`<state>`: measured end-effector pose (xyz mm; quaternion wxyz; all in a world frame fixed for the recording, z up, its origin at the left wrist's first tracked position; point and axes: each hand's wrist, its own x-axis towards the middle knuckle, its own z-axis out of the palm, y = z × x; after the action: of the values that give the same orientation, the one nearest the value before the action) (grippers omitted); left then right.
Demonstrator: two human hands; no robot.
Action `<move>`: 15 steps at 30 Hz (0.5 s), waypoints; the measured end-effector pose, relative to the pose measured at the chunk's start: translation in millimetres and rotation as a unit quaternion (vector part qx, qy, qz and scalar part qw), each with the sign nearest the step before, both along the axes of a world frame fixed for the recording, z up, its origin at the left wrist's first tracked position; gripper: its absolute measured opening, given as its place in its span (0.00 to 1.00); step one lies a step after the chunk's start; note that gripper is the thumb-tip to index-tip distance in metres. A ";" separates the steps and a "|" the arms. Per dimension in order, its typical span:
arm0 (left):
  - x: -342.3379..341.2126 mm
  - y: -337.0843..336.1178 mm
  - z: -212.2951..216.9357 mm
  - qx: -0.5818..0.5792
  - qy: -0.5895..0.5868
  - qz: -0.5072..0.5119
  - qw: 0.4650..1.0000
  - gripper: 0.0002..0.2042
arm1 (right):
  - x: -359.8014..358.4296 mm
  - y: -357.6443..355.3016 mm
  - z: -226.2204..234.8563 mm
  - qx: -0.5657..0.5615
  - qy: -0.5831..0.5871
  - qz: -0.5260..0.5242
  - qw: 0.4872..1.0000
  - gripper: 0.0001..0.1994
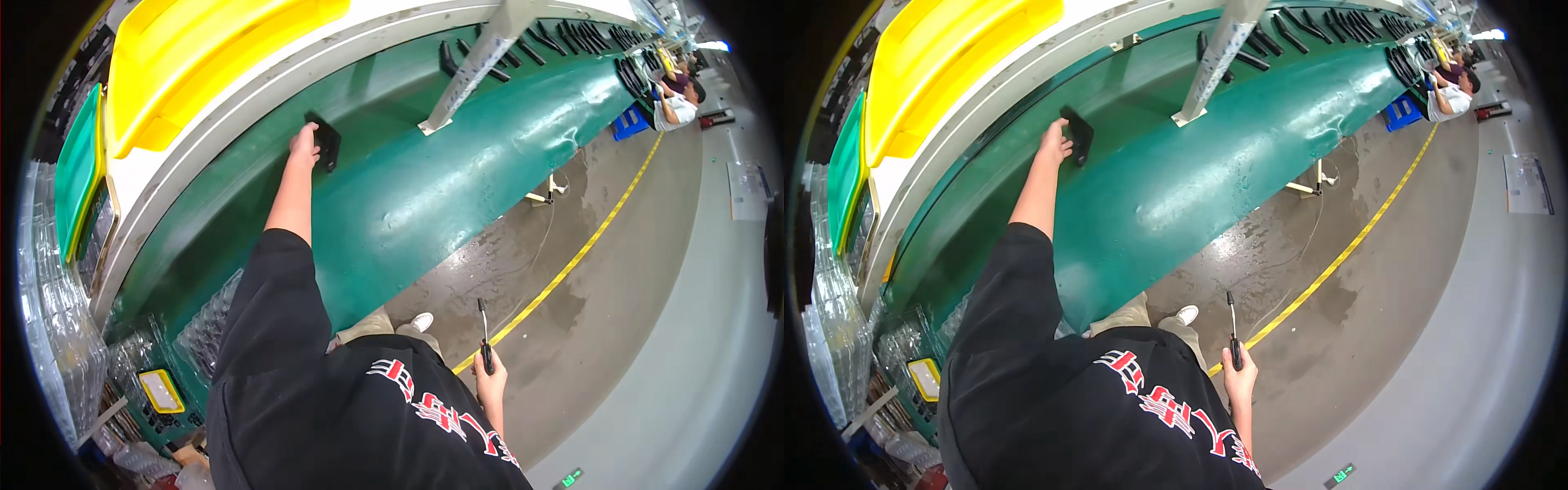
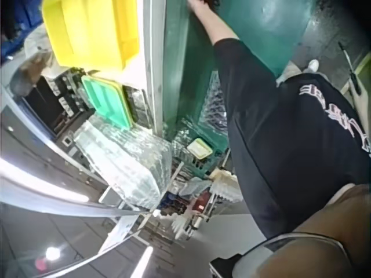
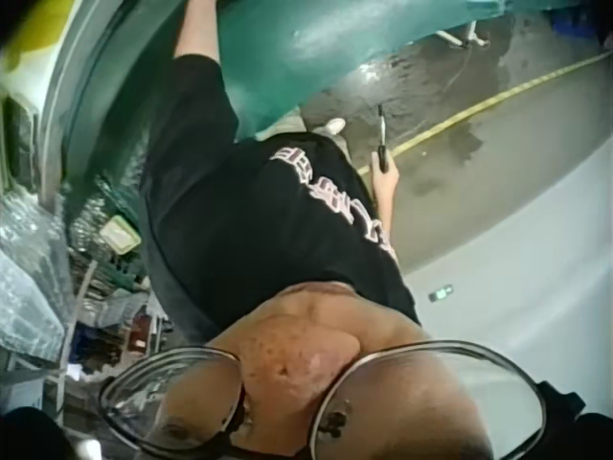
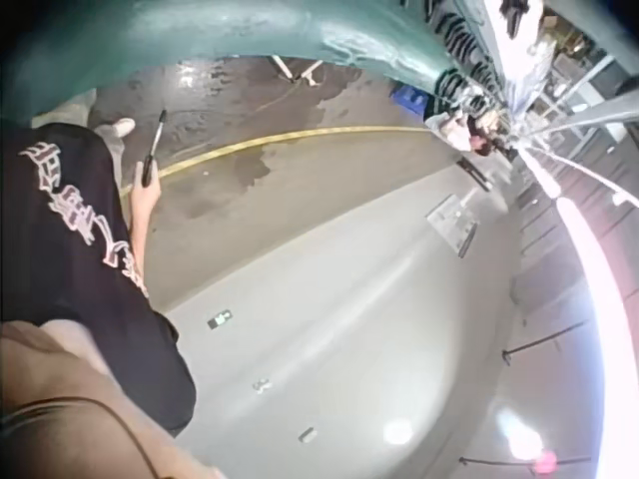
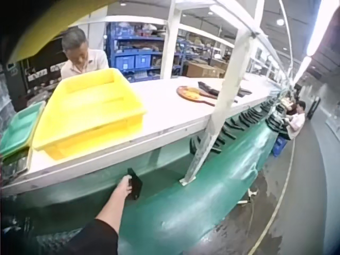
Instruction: The person cleans black plastic parts using an air blow gun, places them into plastic organizer trays, rearranges the trays on the workbench, and blows air through additional parts with the air gun.
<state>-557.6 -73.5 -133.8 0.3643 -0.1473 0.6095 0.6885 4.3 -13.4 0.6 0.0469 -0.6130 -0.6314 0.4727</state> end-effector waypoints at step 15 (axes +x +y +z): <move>198.2 -248.8 53.2 -0.382 0.315 0.178 0.850 0.12 | -93.6 39.9 -20.3 -0.084 0.042 0.227 0.969 0.18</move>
<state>-359.5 -322.3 -80.6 -0.0608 -0.1559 0.8701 0.4637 -89.4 26.6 -19.7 -0.0868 -0.4353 -0.7096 0.5472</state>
